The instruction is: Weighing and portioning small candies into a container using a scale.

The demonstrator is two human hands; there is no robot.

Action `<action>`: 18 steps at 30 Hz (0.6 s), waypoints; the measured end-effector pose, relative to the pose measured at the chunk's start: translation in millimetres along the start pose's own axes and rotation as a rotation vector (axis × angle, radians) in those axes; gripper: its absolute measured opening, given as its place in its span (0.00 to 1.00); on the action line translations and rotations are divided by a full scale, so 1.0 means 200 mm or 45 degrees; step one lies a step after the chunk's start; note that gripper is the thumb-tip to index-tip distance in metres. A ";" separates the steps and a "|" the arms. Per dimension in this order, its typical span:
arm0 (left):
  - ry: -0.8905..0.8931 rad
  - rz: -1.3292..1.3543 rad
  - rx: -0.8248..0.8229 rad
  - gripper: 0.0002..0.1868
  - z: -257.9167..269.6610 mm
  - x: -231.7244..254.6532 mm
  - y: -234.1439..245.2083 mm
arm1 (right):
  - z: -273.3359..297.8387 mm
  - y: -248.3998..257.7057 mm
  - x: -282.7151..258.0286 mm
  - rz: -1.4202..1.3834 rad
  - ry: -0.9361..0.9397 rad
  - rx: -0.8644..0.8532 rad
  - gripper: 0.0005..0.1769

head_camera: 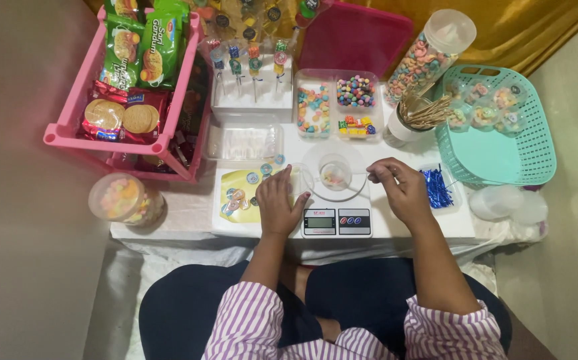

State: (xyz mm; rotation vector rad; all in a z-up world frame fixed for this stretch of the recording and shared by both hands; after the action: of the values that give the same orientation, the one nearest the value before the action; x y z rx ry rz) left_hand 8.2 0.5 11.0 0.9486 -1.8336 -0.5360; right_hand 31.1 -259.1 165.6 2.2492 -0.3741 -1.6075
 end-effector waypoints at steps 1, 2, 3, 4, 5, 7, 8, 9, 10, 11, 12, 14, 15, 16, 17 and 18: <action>0.000 0.000 -0.001 0.42 0.00 0.00 0.00 | 0.00 -0.01 -0.01 0.000 -0.001 0.000 0.10; 0.000 -0.004 -0.008 0.42 0.00 0.00 0.00 | 0.00 -0.02 -0.03 0.010 -0.006 -0.032 0.10; 0.000 -0.009 -0.016 0.43 0.00 0.00 0.00 | 0.00 -0.04 -0.04 0.019 -0.013 -0.063 0.10; 0.000 -0.010 -0.020 0.43 0.01 0.01 0.00 | 0.01 -0.03 -0.02 0.017 -0.016 -0.062 0.10; 0.010 0.009 -0.027 0.42 0.00 0.01 0.01 | 0.01 -0.02 -0.01 0.047 0.048 -0.024 0.09; 0.023 0.027 -0.034 0.42 0.00 0.01 0.01 | 0.01 -0.01 0.00 0.075 0.113 0.012 0.09; 0.015 0.017 -0.024 0.42 0.00 0.00 0.01 | 0.01 0.00 0.00 0.071 0.117 0.026 0.10; 0.006 0.010 -0.016 0.42 0.00 0.00 0.00 | 0.01 0.01 0.00 0.069 0.119 0.043 0.11; 0.007 0.010 -0.018 0.42 0.01 0.00 0.00 | 0.02 0.00 -0.03 0.069 0.117 0.042 0.11; 0.004 0.012 -0.016 0.42 0.00 0.00 0.00 | 0.01 0.00 -0.06 0.139 0.117 0.008 0.12; 0.001 0.014 -0.014 0.41 0.00 0.00 0.00 | 0.01 -0.01 -0.09 0.210 0.117 -0.026 0.14; -0.003 0.009 -0.010 0.42 0.00 0.01 0.00 | 0.03 -0.03 -0.10 0.249 0.127 -0.061 0.14; -0.003 0.004 -0.005 0.42 0.00 0.01 0.01 | 0.03 -0.04 -0.10 0.289 0.138 -0.100 0.13; -0.003 0.001 -0.005 0.42 0.00 0.01 0.01 | 0.03 -0.04 -0.09 0.286 0.139 -0.100 0.13; -0.010 -0.016 0.002 0.42 0.00 0.01 0.01 | 0.04 -0.04 -0.09 0.276 0.179 -0.084 0.12; -0.017 -0.033 0.009 0.42 0.00 0.01 0.01 | 0.05 -0.04 -0.08 0.265 0.219 -0.069 0.11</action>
State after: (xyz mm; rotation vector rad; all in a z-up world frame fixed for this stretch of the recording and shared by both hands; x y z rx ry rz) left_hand 6.7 -0.1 13.4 0.9767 -1.8387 -0.5531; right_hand 17.4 -246.6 173.1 2.2059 -0.4944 -1.2951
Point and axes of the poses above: each hand's wrist, its own z-axis away from the middle knuckle, its own y-axis out of the back of the hand, x = y × z, the point moved 1 cm from there along -z, towards the middle knuckle, and after that the axes turned 5 degrees about -y, right-handed, at the moved point
